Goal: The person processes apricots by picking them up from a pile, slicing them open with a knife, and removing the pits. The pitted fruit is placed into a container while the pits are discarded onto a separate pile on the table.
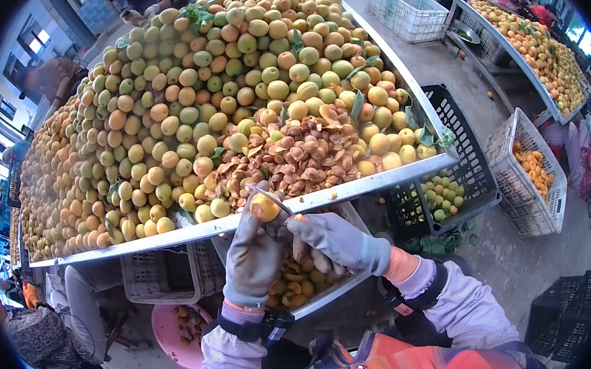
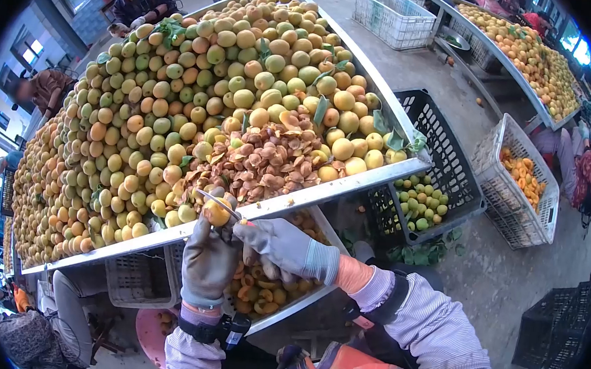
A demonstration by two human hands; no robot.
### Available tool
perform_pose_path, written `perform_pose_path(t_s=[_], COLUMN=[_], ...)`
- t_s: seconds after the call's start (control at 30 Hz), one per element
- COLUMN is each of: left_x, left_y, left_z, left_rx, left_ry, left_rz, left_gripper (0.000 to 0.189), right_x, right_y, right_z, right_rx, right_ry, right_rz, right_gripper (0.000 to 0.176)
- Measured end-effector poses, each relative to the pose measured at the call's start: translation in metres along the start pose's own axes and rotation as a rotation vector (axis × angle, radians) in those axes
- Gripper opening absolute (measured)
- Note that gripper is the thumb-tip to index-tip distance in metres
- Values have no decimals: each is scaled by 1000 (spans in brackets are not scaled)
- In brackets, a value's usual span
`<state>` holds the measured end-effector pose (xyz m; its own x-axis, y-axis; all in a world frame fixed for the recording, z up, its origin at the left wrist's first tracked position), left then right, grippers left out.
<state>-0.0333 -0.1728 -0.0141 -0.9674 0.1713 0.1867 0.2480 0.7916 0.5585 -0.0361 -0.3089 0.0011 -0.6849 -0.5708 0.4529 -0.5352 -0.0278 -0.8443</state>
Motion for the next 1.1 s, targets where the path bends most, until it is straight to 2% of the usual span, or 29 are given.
perform_pose_path(t_s=[0.07,0.17,0.37,0.5,0.6,0.77,0.87,1.0,1.1], left_x=[-1,0,-4,-3,-3,-4,-5,-2,0], left_y=[-3,-4,-10,-7,-8,-7,-8,-9,-9], left_z=[6,12,32,25,18,15,19,20,18], left_rx=[170,131,97,123,136,95,167,210,130], left_ry=[4,121,130,136,230,144,104,104,22], left_rz=[61,42,96,115,122,17,54,94,78], left_gripper=[37,36,41,42,42,41,42,45,46], right_x=[1,0,4,1,1,1,1,0,1], right_y=[-3,4,-3,4,3,5,6,8,7], right_z=[1,3,-3,-1,-2,-4,-5,-5,-6], right_rx=[0,-24,-24,-34,-41,-70,-59,-91,-90], right_ry=[6,-21,-1,-16,-19,-34,-28,-76,-77], right_rz=[44,-36,13,-13,-11,7,-36,51,86], right_gripper=[57,60,60,60,59,57,56,56,57])
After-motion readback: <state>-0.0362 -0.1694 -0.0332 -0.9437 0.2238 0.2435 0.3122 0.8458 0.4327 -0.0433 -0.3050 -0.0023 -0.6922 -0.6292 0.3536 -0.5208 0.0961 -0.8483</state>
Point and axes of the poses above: each hand's wrist, its own x-axis away from the middle knuckle, its own z-axis out of the back of the hand, y = z × x, the point moved 4 cm from there along -x, towards the middle knuckle, and after that the axes turned 5 degrees about -x, right-handed, at the moved point
